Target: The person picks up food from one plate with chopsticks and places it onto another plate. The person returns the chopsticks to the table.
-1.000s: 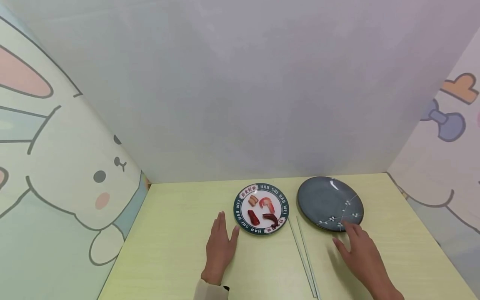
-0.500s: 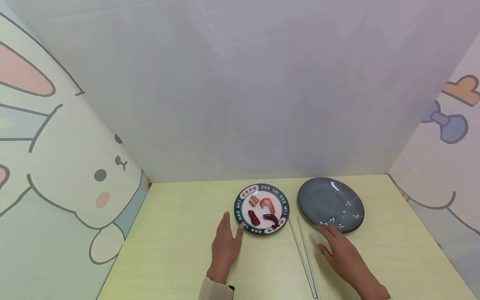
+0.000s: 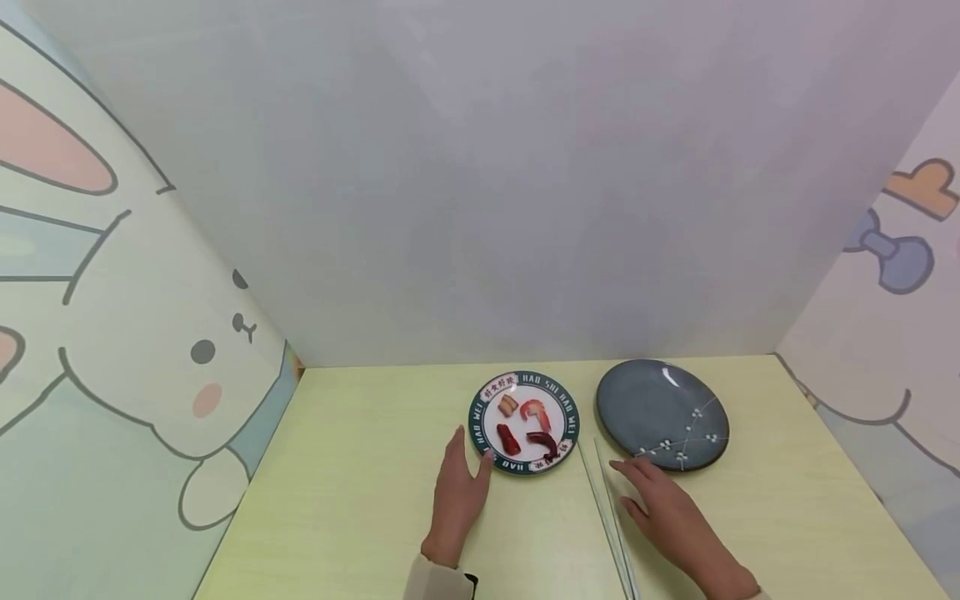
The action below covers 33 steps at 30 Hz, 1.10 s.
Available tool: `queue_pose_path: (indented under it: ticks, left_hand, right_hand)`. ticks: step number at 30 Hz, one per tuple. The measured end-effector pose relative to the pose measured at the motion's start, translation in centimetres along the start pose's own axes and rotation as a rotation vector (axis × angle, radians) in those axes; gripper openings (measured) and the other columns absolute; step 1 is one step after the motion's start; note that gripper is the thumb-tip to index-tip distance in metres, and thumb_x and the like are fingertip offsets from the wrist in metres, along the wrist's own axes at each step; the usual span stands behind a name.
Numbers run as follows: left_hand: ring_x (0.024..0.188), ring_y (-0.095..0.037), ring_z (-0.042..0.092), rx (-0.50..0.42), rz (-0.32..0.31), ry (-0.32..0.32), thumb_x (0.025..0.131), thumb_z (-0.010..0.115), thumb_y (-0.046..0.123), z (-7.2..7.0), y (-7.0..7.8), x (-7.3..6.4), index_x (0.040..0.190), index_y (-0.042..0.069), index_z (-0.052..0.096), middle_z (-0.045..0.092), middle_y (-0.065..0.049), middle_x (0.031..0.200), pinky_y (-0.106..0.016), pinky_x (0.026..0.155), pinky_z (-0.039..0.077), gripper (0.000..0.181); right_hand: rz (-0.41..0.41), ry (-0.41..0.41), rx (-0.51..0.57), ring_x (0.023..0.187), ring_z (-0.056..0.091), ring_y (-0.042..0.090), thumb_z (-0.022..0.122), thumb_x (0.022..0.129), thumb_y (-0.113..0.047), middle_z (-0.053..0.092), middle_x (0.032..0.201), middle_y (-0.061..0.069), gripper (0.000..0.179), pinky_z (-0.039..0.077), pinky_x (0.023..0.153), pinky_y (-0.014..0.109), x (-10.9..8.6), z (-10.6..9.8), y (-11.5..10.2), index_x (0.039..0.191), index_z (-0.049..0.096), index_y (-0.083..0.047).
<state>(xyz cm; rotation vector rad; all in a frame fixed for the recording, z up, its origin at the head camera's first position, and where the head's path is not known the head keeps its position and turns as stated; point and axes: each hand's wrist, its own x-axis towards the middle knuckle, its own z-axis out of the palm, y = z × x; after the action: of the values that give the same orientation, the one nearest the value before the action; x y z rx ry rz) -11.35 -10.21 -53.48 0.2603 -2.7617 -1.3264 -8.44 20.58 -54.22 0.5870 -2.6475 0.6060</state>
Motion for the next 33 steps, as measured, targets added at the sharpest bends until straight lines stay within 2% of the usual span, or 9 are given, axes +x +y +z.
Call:
queue_pose_path:
  ticks: [3,10,18,23,29,33]
  left_hand:
    - [0.149,-0.047,0.04,-0.048,-0.013,-0.004,0.102,0.069,0.026,0.1,0.1,0.1,0.16,-0.004,0.038,0.041,-0.027,0.162,-0.062,0.119,0.037,0.072]
    - [0.133,-0.048,0.057,-0.17,-0.034,-0.008,0.1,0.072,0.016,0.4,0.2,0.3,0.16,-0.003,0.035,0.043,-0.029,0.158,-0.054,0.101,0.056,0.073]
    - [0.126,-0.043,0.061,-0.297,-0.118,0.027,0.094,0.075,0.006,0.7,0.2,0.8,0.159,-0.002,0.04,0.046,-0.027,0.156,-0.051,0.096,0.059,0.074]
    - [0.121,-0.04,0.063,-0.324,-0.142,0.036,0.092,0.076,0.002,1.0,0.3,1.1,0.158,-0.003,0.041,0.047,-0.027,0.155,-0.048,0.092,0.061,0.075]
    - [0.113,-0.035,0.066,-0.326,-0.172,0.051,0.09,0.077,-0.002,1.3,0.5,1.4,0.156,-0.003,0.044,0.051,-0.027,0.151,-0.042,0.086,0.063,0.074]
    - [0.106,-0.03,0.068,-0.302,-0.18,0.069,0.089,0.078,-0.003,1.6,0.6,1.6,0.154,-0.004,0.046,0.054,-0.026,0.147,-0.039,0.081,0.062,0.073]
  right_hand:
    - [-0.014,-0.007,0.004,0.105,0.07,0.021,0.094,0.071,0.002,0.067,0.114,0.0,0.057,0.061,0.088,0.044,0.1,0.3,0.0,0.124,0.073,-0.006]
    - [-0.025,-0.037,0.013,0.1,0.069,0.017,0.094,0.072,0.001,0.065,0.112,-0.003,0.056,0.061,0.086,0.04,0.2,0.8,0.0,0.123,0.074,-0.008]
    - [-0.039,-0.067,0.03,0.1,0.069,0.016,0.093,0.068,0.008,0.065,0.112,-0.002,0.06,0.061,0.085,0.037,0.4,1.2,-0.3,0.122,0.073,-0.008]
    - [-0.045,-0.113,0.031,0.101,0.069,0.018,0.092,0.067,0.011,0.065,0.113,0.0,0.062,0.062,0.085,0.038,0.4,1.2,-0.3,0.124,0.074,-0.009]
    - [-0.131,-0.117,0.023,0.098,0.069,0.021,0.09,0.064,0.016,0.065,0.115,0.003,0.066,0.062,0.083,0.039,0.5,1.5,0.1,0.123,0.075,-0.011]
    - [-0.16,-0.14,0.021,0.095,0.068,0.021,0.088,0.066,0.016,0.065,0.115,0.005,0.064,0.062,0.082,0.04,0.7,1.5,0.3,0.121,0.076,-0.013]
